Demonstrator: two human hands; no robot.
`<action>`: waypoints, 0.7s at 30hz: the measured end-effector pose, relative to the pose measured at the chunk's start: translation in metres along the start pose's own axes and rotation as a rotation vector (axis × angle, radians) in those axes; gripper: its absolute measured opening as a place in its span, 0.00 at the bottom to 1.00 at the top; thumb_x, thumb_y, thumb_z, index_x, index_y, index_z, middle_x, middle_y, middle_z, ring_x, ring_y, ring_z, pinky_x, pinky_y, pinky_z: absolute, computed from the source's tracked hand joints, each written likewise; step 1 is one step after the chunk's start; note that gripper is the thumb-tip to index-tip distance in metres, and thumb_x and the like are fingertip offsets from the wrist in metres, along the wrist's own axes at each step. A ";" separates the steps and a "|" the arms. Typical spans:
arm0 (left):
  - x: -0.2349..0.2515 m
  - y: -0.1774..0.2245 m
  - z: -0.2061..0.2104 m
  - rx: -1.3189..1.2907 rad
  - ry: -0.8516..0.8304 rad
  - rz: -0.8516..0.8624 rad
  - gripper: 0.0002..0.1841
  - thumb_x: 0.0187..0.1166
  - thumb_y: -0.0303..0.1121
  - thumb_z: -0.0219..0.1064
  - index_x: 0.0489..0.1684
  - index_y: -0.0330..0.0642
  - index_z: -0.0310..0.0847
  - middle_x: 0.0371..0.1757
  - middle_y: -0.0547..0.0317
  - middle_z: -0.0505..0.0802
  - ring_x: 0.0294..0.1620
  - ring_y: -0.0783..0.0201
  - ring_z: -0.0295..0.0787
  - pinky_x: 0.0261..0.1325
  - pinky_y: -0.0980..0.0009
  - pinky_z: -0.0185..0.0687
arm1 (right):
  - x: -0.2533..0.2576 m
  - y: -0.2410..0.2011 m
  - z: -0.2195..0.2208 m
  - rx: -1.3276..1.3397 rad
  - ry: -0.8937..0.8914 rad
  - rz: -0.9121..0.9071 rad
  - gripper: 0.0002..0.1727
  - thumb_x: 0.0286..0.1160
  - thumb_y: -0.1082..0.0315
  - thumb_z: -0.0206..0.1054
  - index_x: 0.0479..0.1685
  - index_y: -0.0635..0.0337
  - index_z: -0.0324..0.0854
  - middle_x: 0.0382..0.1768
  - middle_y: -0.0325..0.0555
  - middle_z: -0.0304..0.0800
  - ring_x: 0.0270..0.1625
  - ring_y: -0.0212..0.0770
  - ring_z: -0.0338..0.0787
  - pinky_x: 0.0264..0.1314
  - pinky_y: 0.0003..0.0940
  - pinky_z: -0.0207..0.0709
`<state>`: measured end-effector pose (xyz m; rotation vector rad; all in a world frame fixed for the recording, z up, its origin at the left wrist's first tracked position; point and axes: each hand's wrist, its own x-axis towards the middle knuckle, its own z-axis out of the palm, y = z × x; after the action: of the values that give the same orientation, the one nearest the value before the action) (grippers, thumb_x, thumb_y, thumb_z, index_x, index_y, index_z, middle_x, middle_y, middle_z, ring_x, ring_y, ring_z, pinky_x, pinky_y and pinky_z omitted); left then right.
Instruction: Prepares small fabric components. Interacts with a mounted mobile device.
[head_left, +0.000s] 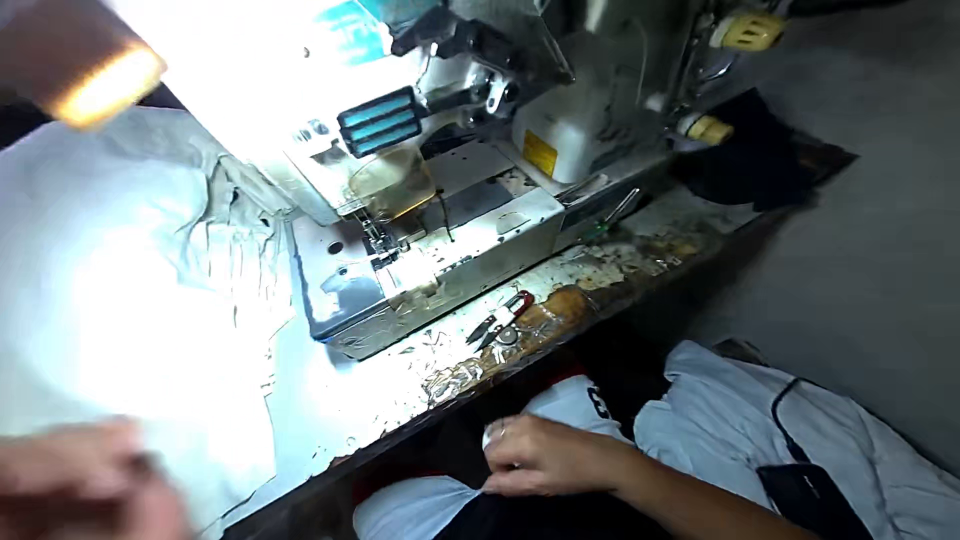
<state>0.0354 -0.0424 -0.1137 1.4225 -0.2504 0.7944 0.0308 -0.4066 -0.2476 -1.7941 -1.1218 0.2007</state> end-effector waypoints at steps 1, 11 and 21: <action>-0.025 0.000 0.035 -0.047 -0.183 -0.040 0.15 0.91 0.41 0.54 0.40 0.58 0.88 0.32 0.76 0.92 0.31 0.80 0.87 0.38 0.83 0.84 | 0.003 -0.012 -0.015 -0.095 0.210 -0.095 0.16 0.83 0.61 0.64 0.28 0.62 0.84 0.29 0.48 0.86 0.41 0.41 0.87 0.50 0.32 0.80; -0.140 -0.028 0.153 -0.026 -1.073 -0.440 0.16 0.88 0.35 0.60 0.39 0.32 0.91 0.33 0.53 0.94 0.37 0.72 0.90 0.48 0.77 0.84 | 0.035 -0.005 -0.098 -0.852 0.151 0.336 0.13 0.82 0.62 0.67 0.43 0.62 0.91 0.34 0.54 0.94 0.42 0.56 0.94 0.54 0.55 0.81; -0.158 -0.033 0.170 -0.244 -0.675 -0.694 0.37 0.91 0.53 0.50 0.79 0.20 0.65 0.77 0.45 0.81 0.75 0.73 0.78 0.78 0.73 0.73 | -0.010 -0.049 -0.015 0.127 0.630 0.290 0.14 0.83 0.58 0.66 0.46 0.60 0.89 0.43 0.32 0.94 0.48 0.16 0.89 0.53 0.14 0.84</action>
<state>-0.0081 -0.2544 -0.2049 1.3717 -0.3245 -0.2915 0.0043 -0.4189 -0.2046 -1.7215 -0.3952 -0.1202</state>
